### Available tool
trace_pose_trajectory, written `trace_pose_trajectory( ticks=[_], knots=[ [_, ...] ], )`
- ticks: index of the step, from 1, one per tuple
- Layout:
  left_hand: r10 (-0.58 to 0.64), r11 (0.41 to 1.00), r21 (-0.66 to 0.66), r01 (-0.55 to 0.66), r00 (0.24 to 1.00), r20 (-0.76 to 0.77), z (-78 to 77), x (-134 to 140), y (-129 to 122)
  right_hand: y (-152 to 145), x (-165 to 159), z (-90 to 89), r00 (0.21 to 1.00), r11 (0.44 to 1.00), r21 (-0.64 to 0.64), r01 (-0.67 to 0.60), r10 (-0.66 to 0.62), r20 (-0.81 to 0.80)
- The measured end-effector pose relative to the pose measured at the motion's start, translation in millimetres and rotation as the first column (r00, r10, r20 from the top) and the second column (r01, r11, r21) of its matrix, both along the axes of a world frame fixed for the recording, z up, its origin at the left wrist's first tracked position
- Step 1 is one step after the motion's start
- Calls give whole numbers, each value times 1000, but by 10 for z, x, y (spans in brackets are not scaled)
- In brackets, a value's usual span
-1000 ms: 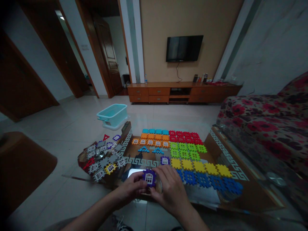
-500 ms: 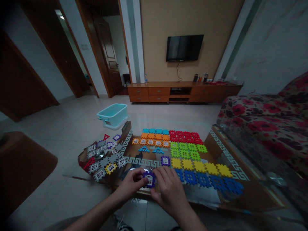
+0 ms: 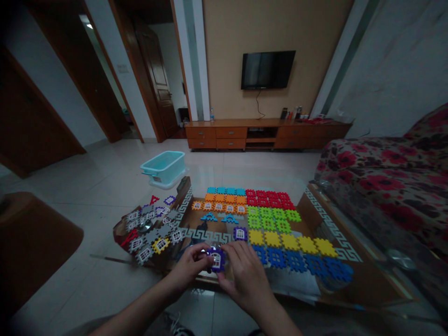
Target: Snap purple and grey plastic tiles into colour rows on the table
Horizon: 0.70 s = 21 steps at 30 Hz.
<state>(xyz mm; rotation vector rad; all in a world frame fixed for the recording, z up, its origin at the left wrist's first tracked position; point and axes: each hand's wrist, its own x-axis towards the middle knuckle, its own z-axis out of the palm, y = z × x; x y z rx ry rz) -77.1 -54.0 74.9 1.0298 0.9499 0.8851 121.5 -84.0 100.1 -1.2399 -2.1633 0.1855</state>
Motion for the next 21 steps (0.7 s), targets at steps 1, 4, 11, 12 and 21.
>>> trace_pose_trajectory(
  ticks=[1, 4, 11, 12, 21],
  knots=[
    [2, 1000, -1, -2, 1000, 2, 10, -1, 0, -3, -2, 12, 999, 999, -34, -10, 9, -33],
    [18, 1000, -15, -18, 1000, 11, 17, 0, 5, -3, -9, 47, 986, 987, -157, -36, 10, -168],
    [-33, 999, -38, 35, 999, 35, 4, 13, 6, 106, 16, -10, 892, 855, -518, -15, -222, -394],
    [-48, 998, -42, 50, 998, 42, 5, 14, 1, 122, 22, -25, 882, 829, -559, -25, -245, -402],
    [-121, 992, -38, 123, 990, 67, 37, -8, -34, 151, 44, -38, 851, 753, -647, -116, -260, -456]
  ],
)
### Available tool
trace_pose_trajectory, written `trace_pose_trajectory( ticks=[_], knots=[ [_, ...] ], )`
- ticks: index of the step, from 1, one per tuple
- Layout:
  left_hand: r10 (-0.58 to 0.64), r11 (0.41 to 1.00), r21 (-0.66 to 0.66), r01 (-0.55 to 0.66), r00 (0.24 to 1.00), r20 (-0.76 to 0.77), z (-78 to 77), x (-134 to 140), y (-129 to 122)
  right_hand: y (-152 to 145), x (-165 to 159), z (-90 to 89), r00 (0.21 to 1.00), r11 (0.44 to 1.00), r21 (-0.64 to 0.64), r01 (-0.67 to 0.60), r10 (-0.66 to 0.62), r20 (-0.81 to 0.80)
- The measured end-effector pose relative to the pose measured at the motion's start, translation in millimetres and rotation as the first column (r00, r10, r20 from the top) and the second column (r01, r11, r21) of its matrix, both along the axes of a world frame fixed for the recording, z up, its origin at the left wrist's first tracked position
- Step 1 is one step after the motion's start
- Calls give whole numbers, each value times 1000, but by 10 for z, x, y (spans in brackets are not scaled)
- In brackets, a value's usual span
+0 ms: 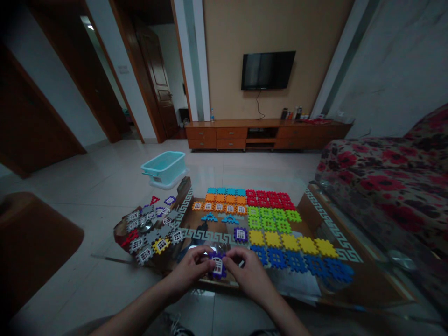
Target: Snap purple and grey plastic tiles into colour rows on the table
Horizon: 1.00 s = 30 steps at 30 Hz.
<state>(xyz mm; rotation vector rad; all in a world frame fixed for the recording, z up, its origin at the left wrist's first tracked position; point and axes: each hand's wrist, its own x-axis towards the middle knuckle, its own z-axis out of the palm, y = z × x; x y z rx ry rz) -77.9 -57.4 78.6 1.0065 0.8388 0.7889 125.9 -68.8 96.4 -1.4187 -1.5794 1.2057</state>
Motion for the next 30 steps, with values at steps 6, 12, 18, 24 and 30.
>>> trace_pose_trajectory(
  ticks=[6, 12, 18, 24, 30],
  knots=[
    [-14, 999, 28, 15, 999, -35, -13, -1, 7, 2, 7, 15, 1000, 1000, -12, -12, 12, 9],
    [-1, 1000, 29, 2, 1000, -30, 2, 13, 4, -3, 1, 35, 1000, 1000, -7, 12, -12, 19],
    [36, 999, 17, -36, 999, -16, -31, 37, 21, 3, -2, 5, 999, 999, 30, 25, -26, 46],
    [15, 998, 54, -14, 1000, -19, -37, 36, 35, -8, -14, -35, 997, 996, 74, 42, -46, 57],
    [33, 985, 174, -10, 991, -129, 24, -2, 29, 11, 14, -45, 995, 993, 83, 84, -88, 45]
  ],
)
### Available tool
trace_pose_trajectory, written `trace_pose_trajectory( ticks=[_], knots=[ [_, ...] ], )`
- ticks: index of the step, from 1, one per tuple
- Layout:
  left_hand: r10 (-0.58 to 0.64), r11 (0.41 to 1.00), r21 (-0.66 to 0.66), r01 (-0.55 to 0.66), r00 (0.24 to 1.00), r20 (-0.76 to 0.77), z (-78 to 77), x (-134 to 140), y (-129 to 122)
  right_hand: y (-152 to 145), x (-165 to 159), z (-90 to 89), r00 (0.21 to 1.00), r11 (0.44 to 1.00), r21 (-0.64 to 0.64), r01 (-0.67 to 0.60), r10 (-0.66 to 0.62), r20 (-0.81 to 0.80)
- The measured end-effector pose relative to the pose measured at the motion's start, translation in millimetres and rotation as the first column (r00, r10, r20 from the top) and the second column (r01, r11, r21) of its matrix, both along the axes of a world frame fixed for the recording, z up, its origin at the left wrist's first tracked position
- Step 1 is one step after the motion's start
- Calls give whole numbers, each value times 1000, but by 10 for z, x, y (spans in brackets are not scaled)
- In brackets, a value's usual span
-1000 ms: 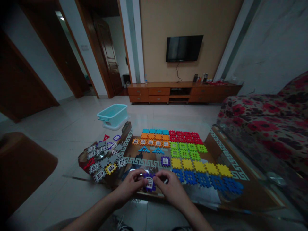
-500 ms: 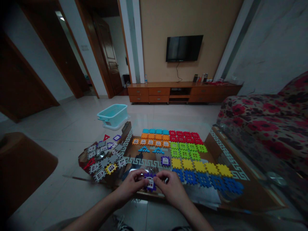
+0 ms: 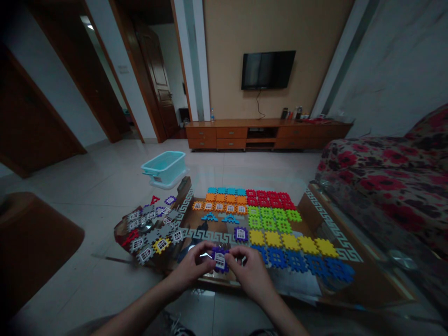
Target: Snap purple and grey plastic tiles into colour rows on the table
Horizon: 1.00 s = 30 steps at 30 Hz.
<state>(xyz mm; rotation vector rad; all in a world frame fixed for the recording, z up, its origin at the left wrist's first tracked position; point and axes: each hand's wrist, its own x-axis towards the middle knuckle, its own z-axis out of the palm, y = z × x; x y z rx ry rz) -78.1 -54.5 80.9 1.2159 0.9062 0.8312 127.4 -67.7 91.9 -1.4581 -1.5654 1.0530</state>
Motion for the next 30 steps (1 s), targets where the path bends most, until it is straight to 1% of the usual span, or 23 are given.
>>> trace_pose_trajectory(
  ticks=[2, 3, 4, 6, 7, 9, 12, 16, 21, 26, 30],
  knots=[
    [47, 991, 128, -32, 992, -114, 13, -8, -14, 16, 10, -6, 1000, 1000, -3, 27, -27, -10],
    [87, 975, 217, -47, 980, -179, 23, -10, -25, 23, 12, -10, 999, 999, -2, 38, -38, -15],
    [134, 948, 313, -53, 961, -242, 38, -11, -39, 28, 13, -14, 999, 999, 0, 49, -49, -20],
    [226, 876, 481, -37, 912, -342, 78, -9, -71, 32, 11, -22, 997, 998, 3, 68, -68, -29],
    [260, 842, 539, -17, 888, -379, 99, -7, -88, 32, 10, -26, 996, 997, 3, 77, -77, -34],
    [302, 801, 598, 15, 852, -427, 132, -1, -118, 31, 6, -31, 995, 996, -3, 90, -90, -40],
    [331, 777, 628, 38, 824, -460, 141, 6, -145, 32, 0, -31, 993, 994, -18, 108, -109, -54],
    [349, 750, 659, 52, 816, -461, 127, 6, -154, 39, -7, -22, 990, 992, -45, 118, -121, -77],
    [316, 761, 646, 56, 837, -446, 131, -1, -153, 35, -6, -25, 991, 994, -58, 95, -100, -89],
    [307, 748, 659, 82, 838, -452, 105, -14, -148, 31, -6, -54, 991, 993, -64, 95, -100, -85],
    [296, 754, 651, 88, 840, -456, 104, -23, -137, 29, -4, -58, 991, 993, -66, 96, -102, -85]
  ],
)
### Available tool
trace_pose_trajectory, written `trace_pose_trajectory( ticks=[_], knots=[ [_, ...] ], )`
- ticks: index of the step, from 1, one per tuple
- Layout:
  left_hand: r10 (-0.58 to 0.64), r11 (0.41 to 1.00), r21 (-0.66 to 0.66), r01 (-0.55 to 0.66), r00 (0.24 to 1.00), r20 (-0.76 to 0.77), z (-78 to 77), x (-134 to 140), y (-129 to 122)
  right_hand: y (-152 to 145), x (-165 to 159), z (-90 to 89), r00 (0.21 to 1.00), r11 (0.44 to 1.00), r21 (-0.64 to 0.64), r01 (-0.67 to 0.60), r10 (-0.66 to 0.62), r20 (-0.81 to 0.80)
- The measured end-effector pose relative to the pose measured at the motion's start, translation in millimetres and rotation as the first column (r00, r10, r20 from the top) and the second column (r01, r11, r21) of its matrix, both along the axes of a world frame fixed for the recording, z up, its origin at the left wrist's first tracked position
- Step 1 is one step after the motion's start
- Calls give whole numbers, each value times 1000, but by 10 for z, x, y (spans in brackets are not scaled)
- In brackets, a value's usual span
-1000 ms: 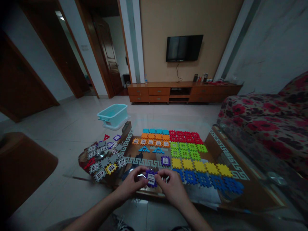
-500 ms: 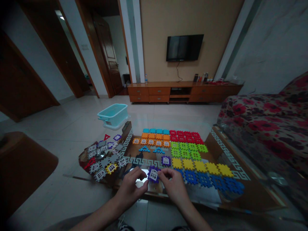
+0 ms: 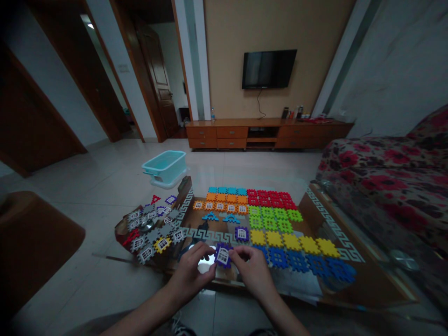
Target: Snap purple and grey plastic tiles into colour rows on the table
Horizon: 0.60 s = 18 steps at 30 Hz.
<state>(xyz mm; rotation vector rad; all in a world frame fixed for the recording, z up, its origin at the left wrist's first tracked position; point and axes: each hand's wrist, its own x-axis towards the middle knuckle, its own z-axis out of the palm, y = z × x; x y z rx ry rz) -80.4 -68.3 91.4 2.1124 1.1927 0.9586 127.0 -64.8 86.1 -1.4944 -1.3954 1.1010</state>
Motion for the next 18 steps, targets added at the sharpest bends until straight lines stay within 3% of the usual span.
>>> trace_pose_trajectory(
  ticks=[18],
  knots=[
    [-55, 998, 10, 55, 998, -22, -11, -23, 14, 5, 9, 61, 1000, 1000, 15, -14, 14, 7]
  ],
)
